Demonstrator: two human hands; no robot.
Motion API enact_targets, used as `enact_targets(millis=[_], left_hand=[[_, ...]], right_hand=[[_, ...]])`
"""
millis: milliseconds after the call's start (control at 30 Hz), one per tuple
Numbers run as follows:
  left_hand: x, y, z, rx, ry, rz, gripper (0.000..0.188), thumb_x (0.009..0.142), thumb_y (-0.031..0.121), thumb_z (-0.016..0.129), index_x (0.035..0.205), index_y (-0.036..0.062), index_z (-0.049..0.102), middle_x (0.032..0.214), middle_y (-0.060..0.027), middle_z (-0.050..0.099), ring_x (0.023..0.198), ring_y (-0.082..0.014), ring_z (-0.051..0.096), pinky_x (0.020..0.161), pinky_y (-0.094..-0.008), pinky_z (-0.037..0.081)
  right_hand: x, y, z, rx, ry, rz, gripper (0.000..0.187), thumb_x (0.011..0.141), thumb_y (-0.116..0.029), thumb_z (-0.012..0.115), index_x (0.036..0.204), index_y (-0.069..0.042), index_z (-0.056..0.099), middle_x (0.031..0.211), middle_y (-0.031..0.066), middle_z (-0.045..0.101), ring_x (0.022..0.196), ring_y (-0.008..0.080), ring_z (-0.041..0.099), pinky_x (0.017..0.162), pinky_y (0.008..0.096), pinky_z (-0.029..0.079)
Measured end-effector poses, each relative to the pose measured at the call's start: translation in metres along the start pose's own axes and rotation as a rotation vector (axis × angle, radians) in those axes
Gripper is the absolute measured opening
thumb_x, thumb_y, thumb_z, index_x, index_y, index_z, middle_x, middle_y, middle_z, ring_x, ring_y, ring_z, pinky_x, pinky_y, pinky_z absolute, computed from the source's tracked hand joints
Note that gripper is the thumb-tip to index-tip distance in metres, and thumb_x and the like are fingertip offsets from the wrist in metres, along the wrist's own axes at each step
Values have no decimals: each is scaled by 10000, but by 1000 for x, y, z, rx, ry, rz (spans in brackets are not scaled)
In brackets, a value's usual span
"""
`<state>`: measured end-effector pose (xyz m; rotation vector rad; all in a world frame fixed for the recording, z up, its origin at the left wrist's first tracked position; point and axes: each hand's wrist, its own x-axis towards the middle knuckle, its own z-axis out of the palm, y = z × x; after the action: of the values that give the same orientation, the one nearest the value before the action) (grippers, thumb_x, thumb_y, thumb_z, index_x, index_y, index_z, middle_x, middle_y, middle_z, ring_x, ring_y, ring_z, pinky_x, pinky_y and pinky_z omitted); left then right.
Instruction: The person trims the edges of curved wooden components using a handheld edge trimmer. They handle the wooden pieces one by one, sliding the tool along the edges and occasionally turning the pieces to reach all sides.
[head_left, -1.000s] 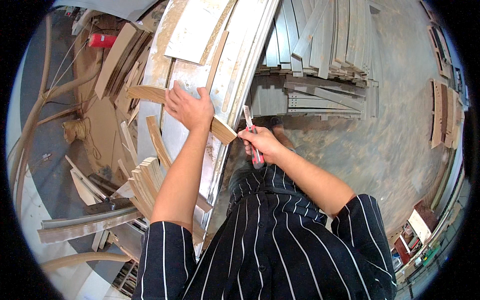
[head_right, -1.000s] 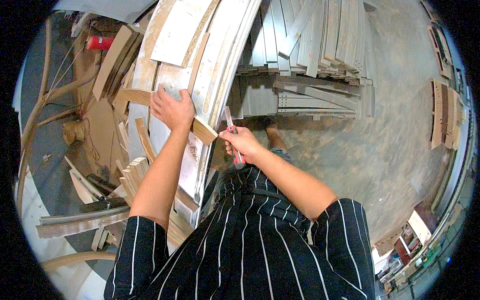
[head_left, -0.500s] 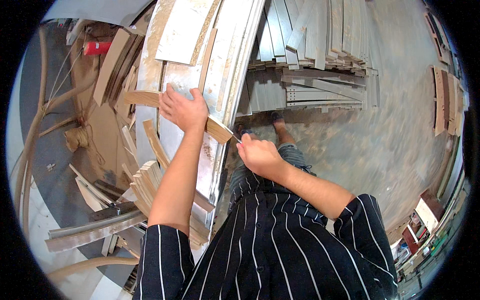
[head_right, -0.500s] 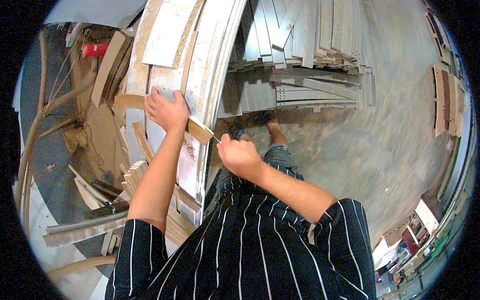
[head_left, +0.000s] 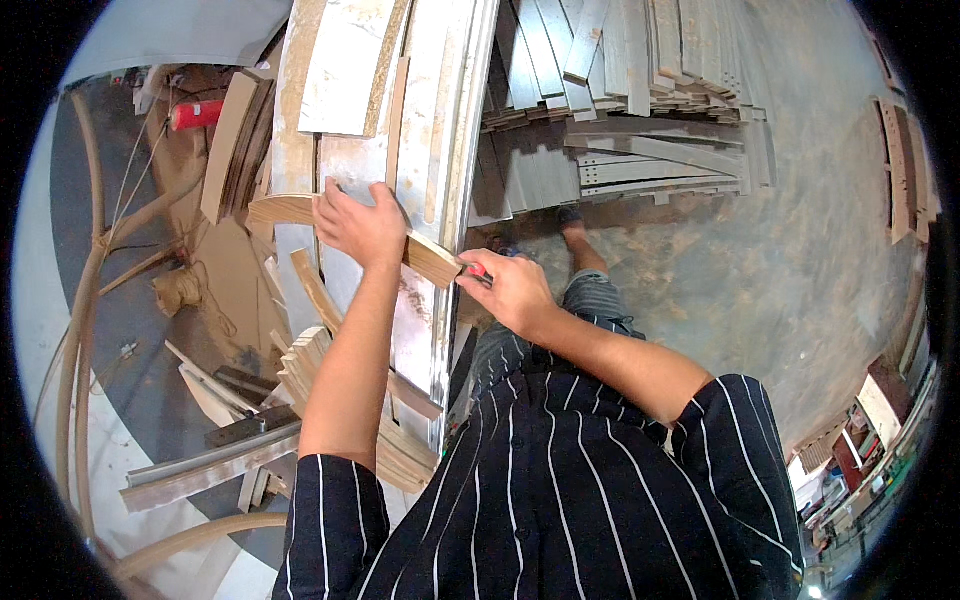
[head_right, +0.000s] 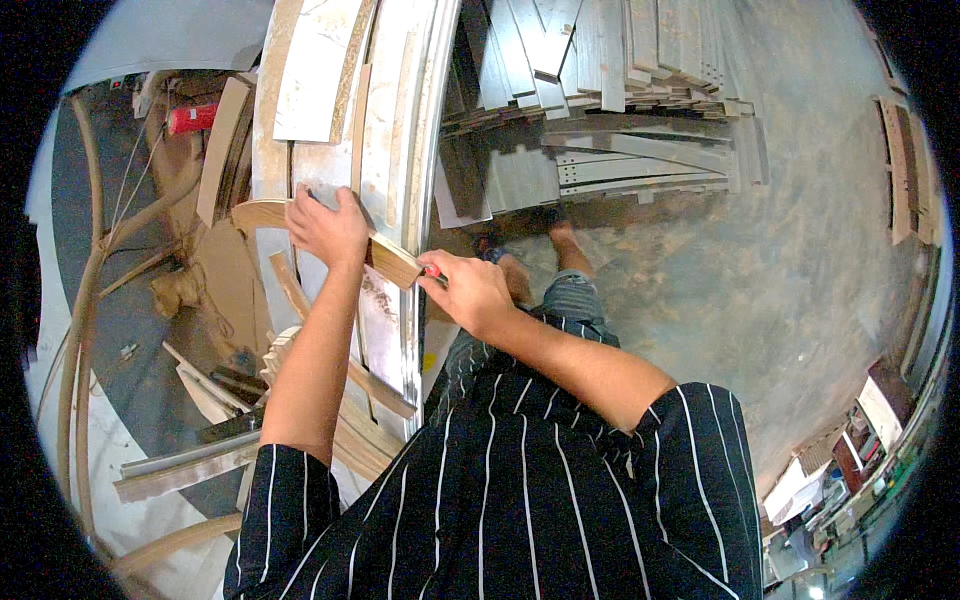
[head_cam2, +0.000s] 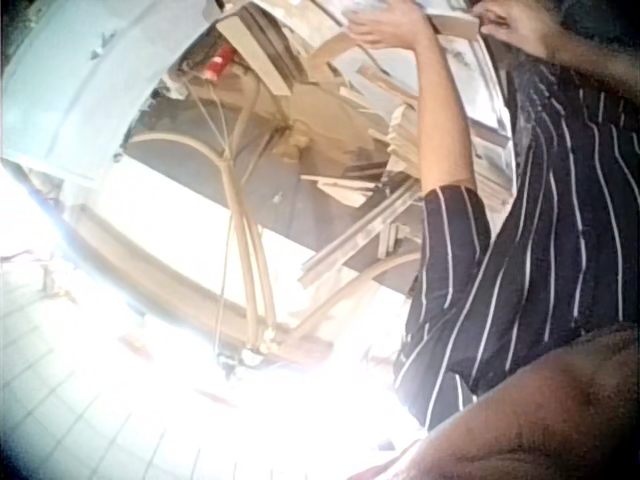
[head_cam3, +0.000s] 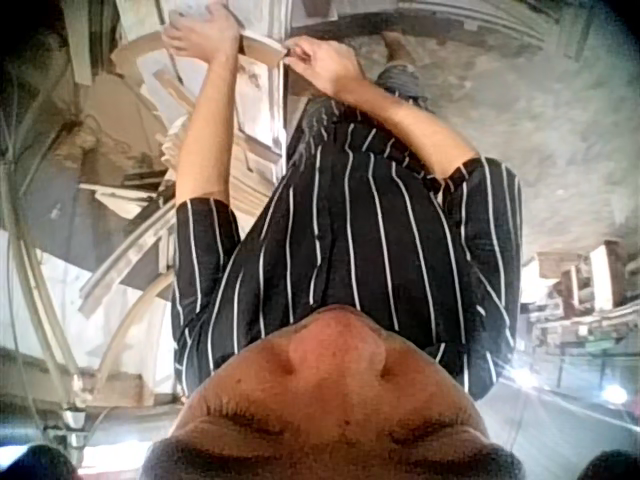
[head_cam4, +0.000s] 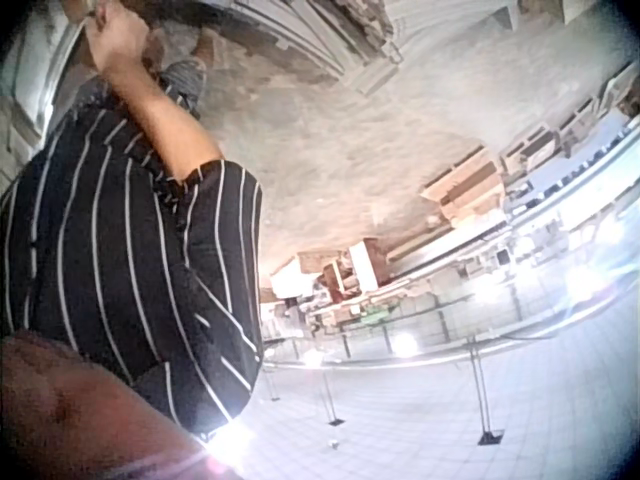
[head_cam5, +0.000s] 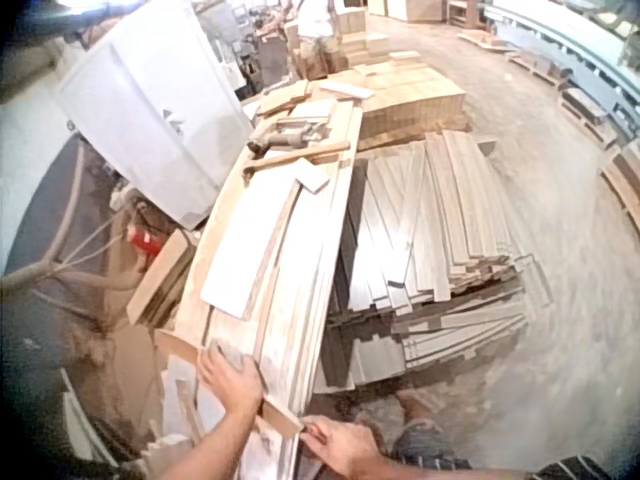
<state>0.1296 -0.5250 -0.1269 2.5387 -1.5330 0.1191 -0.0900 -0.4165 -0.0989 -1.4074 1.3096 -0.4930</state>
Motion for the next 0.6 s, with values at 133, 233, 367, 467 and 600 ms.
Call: enact_targets(millis=[133, 233, 367, 467, 600], left_hand=[[0, -4, 3, -16, 16, 16, 788, 943, 379, 682, 1575, -22, 436, 1574, -311, 485, 1574, -441, 311, 1304, -601, 161], [-2, -5, 3, -25, 21, 15, 791, 938, 374, 685, 1574, -27, 438, 1570, -312, 489, 1575, -440, 311, 1305, -599, 162], [-1, -3, 0, -21, -1, 14, 786, 936, 367, 680, 1570, -33, 442, 1576, -303, 491, 1583, -430, 302, 1310, -593, 152], [-1, -1, -1, -33, -13, -4, 784, 937, 365, 674, 1569, -37, 441, 1584, -299, 484, 1592, -423, 291, 1315, -589, 141], [-1, 1, -4, -41, -29, -16, 785, 941, 368, 667, 1572, -38, 436, 1595, -299, 472, 1600, -420, 280, 1319, -588, 128]], right_hand=[[-1, -3, 2, 16, 26, -23, 411, 977, -397, 776, 1271, -121, 699, 1010, 171, 799, 899, 408, 769, 768, 513, 608], [-3, -6, 8, -9, 46, -9, 395, 970, -411, 788, 1198, -103, 693, 956, 173, 787, 862, 414, 766, 746, 522, 604], [-2, -7, 13, -23, 73, 5, 396, 955, -415, 810, 1148, -92, 687, 894, 162, 769, 816, 414, 759, 736, 517, 603], [-1, -7, 13, -35, 77, 8, 416, 928, -407, 845, 1153, -86, 706, 871, 149, 760, 789, 410, 753, 744, 498, 608], [-2, -8, 12, -52, 70, -3, 411, 941, -400, 832, 1149, -71, 699, 864, 164, 758, 796, 419, 751, 739, 509, 604]])
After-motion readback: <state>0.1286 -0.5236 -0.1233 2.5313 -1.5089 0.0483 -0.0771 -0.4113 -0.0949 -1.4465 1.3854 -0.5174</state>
